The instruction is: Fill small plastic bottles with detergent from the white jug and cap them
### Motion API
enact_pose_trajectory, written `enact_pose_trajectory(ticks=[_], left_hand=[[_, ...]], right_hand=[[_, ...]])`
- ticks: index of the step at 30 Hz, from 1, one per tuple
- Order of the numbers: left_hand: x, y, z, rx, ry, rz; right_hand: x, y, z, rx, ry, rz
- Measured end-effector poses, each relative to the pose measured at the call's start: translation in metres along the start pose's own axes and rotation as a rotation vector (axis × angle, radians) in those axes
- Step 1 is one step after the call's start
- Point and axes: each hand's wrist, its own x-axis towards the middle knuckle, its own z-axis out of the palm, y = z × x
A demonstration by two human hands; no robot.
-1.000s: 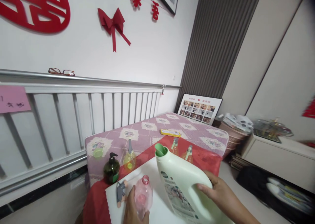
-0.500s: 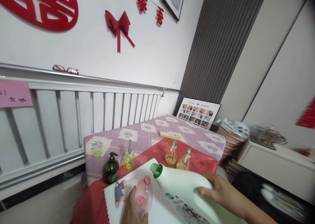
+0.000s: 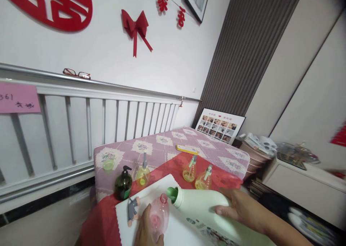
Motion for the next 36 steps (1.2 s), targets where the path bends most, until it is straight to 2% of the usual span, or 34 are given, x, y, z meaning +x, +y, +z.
enact_pose_trajectory(ticks=[10, 21, 29, 36], left_hand=[[0.0, 0.008, -0.009, 0.055, -0.048, 0.007], [-0.002, 0.006, -0.007, 0.087, -0.033, 0.03], [-0.004, 0.008, -0.008, 0.103, -0.004, 0.05], [-0.004, 0.008, -0.009, 0.107, -0.029, 0.022]], right_hand=[[0.005, -0.008, -0.004, -0.159, -0.025, 0.052], [0.007, -0.02, -0.014, -0.313, -0.018, 0.104], [0.012, -0.025, -0.017, -0.336, -0.043, 0.116], [0.012, -0.036, -0.022, -0.346, -0.034, 0.118]])
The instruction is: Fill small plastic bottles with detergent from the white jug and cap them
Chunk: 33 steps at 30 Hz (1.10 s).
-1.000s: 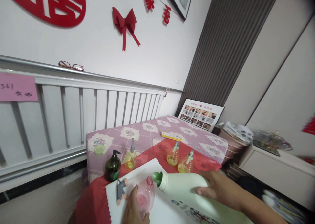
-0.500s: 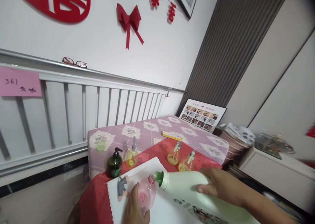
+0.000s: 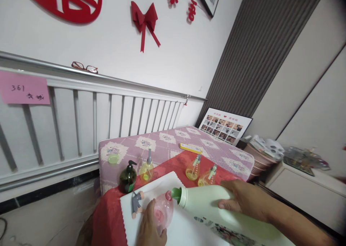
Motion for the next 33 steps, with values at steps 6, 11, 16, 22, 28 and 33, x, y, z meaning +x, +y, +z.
enact_pose_trajectory(ticks=[6, 11, 16, 22, 28, 33], left_hand=[[0.001, -0.002, 0.0, 0.002, -0.014, 0.018], [0.001, -0.001, -0.001, 0.008, -0.017, 0.009], [0.0, 0.0, -0.001, 0.02, -0.02, 0.018], [0.0, -0.001, -0.001, 0.041, -0.016, 0.03], [0.0, 0.0, -0.002, 0.037, -0.028, 0.026], [0.0, 0.0, -0.003, 0.042, -0.029, 0.023]], right_hand=[[0.0, -0.007, -0.006, -0.005, -0.02, 0.001], [0.003, -0.007, -0.008, -0.016, -0.044, 0.01], [0.003, -0.011, -0.012, -0.043, -0.041, 0.01], [0.0, -0.017, -0.016, -0.026, -0.041, 0.037], [0.0, -0.019, -0.018, -0.02, -0.04, 0.026], [0.001, -0.018, -0.017, -0.028, -0.033, 0.024]])
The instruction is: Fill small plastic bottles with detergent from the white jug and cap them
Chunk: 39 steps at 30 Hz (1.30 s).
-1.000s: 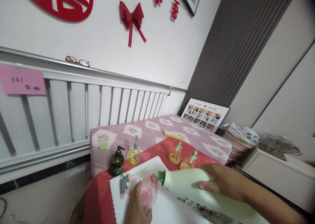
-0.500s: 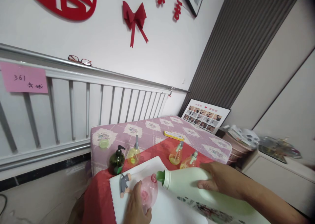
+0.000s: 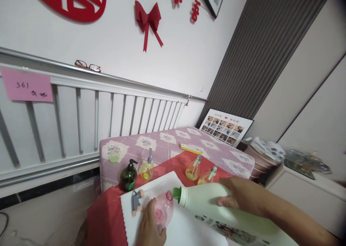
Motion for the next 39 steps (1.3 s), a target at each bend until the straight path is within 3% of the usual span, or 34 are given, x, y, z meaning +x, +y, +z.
enact_pose_trajectory(ticks=[35, 39], left_hand=[[-0.001, -0.002, 0.001, -0.029, 0.021, 0.021], [0.001, -0.008, 0.005, -0.025, -0.024, 0.021]], right_hand=[[-0.002, -0.014, -0.013, -0.04, -0.063, 0.029], [0.0, -0.01, -0.01, -0.063, -0.061, 0.049]])
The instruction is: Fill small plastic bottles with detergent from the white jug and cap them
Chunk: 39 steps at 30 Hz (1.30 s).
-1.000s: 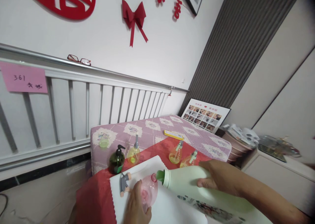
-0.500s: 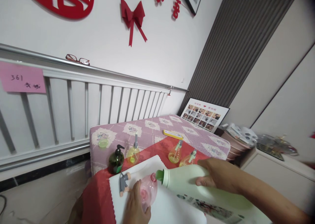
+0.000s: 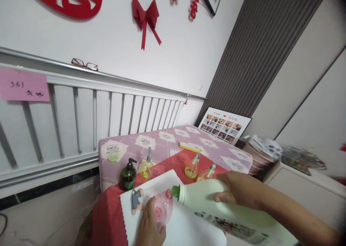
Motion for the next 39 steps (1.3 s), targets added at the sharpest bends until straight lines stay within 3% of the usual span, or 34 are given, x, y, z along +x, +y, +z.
enact_pose_trajectory(ticks=[7, 17, 22, 29, 39], left_hand=[[-0.0017, 0.001, 0.0032, 0.015, 0.091, 0.037], [-0.0012, -0.0019, 0.0043, 0.018, 0.073, 0.031], [0.0015, -0.0052, 0.003, 0.033, -0.027, 0.025], [-0.0023, 0.0015, 0.0036, 0.05, 0.068, 0.024], [0.0016, -0.0027, -0.0002, 0.0, -0.012, 0.017]], right_hand=[[-0.0011, -0.0041, -0.0051, -0.003, -0.046, 0.002], [0.0016, -0.0013, -0.004, -0.005, -0.025, 0.012], [0.0016, -0.0037, -0.0053, -0.019, -0.027, -0.004], [0.0044, 0.0023, -0.0005, -0.03, -0.008, -0.015], [-0.0002, -0.005, -0.0064, -0.007, -0.013, -0.017]])
